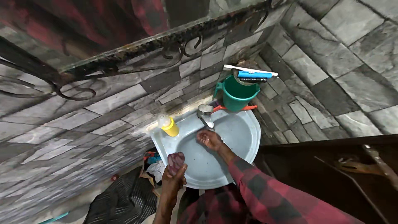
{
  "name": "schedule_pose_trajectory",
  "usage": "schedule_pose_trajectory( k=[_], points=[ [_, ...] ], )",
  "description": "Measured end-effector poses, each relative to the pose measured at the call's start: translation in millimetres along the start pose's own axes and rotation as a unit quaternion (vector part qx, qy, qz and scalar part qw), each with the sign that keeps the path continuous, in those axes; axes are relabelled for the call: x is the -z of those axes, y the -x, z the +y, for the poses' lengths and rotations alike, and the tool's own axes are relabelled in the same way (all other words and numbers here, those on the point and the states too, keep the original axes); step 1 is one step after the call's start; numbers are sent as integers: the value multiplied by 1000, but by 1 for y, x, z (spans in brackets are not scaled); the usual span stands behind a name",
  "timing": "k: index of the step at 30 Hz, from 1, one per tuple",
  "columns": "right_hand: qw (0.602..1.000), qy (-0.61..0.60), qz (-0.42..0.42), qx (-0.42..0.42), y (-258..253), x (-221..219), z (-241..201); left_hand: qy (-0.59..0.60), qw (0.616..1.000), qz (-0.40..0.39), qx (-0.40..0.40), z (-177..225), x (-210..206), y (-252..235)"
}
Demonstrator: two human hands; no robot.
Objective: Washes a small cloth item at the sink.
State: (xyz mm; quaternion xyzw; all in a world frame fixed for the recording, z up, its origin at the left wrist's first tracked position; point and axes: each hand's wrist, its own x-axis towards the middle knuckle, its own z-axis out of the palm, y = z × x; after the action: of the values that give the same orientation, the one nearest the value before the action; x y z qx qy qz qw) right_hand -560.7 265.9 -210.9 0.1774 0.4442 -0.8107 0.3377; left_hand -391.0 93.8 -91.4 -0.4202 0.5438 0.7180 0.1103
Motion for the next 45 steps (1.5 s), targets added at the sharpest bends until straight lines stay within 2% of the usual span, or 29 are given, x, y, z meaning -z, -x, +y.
schedule_pose_trajectory(
  k=[1,2,4,5,6,7,8,9,11,12,14,17,20,21,23,25,27,28,29,32,35,37,42,45],
  points=[
    [989,130,-66,-28,8,1,6,5,1000,-2,-1,3,-2,-2],
    [952,264,-135,-70,17,1,6,5,1000,-5,-5,6,-4,-4],
    [812,509,-235,-162,34,-1,-3,0,1000,-11,-12,10,-6,-6],
    [743,587,-259,-194,37,2,-8,-6,1000,-11,-15,12,-6,-6],
    [702,630,-255,-212,37,9,-13,-12,1000,-11,-15,13,-6,-6],
    [701,645,-224,-208,34,19,-19,-16,1000,-9,-15,15,-6,-7],
    [736,628,-170,-189,30,29,-25,-18,1000,-6,-15,15,-8,-9],
    [800,567,-100,-168,27,34,-31,-20,1000,-3,-14,16,-9,-11],
    [925,355,18,-135,18,30,-40,-25,1000,-1,-8,16,-12,-13],
    [961,244,46,-122,11,25,-42,-27,1000,-1,-5,16,-13,-13],
    [988,59,83,-114,1,9,-44,-31,999,-3,-8,18,-14,-13],
    [975,-149,132,-100,-9,-14,-38,-38,999,1,-17,20,-16,-13],
    [962,-221,155,-40,-11,-21,-24,-34,999,12,-26,21,-14,-10],
    [967,-189,171,-20,-11,-23,-20,-33,999,13,-29,22,-13,-9],
    [986,-12,166,-8,-6,-28,-9,-38,999,16,-31,21,-10,-8],
    [973,220,53,-53,6,-34,6,-40,999,17,-29,20,-8,-8],
    [944,302,-78,-107,14,-38,15,-42,999,15,-26,18,-11,-9],
    [944,292,-101,-119,16,-38,17,-45,999,14,-25,18,-12,-9],
    [951,270,-85,-128,17,-35,16,-47,999,13,-24,18,-13,-8],
    [973,186,54,-128,16,-8,8,-53,998,15,-28,18,-11,-5],
    [986,11,139,-96,11,13,-16,-51,998,22,-30,15,-10,-6],
    [979,-96,167,-70,6,9,-30,-53,998,29,-15,13,-12,-8],
    [966,-213,143,-30,-10,-8,-39,-88,996,16,-14,14,-19,-5],
    [975,-204,78,-37,-8,7,-39,-94,995,8,-18,13,-21,-4]
  ],
)
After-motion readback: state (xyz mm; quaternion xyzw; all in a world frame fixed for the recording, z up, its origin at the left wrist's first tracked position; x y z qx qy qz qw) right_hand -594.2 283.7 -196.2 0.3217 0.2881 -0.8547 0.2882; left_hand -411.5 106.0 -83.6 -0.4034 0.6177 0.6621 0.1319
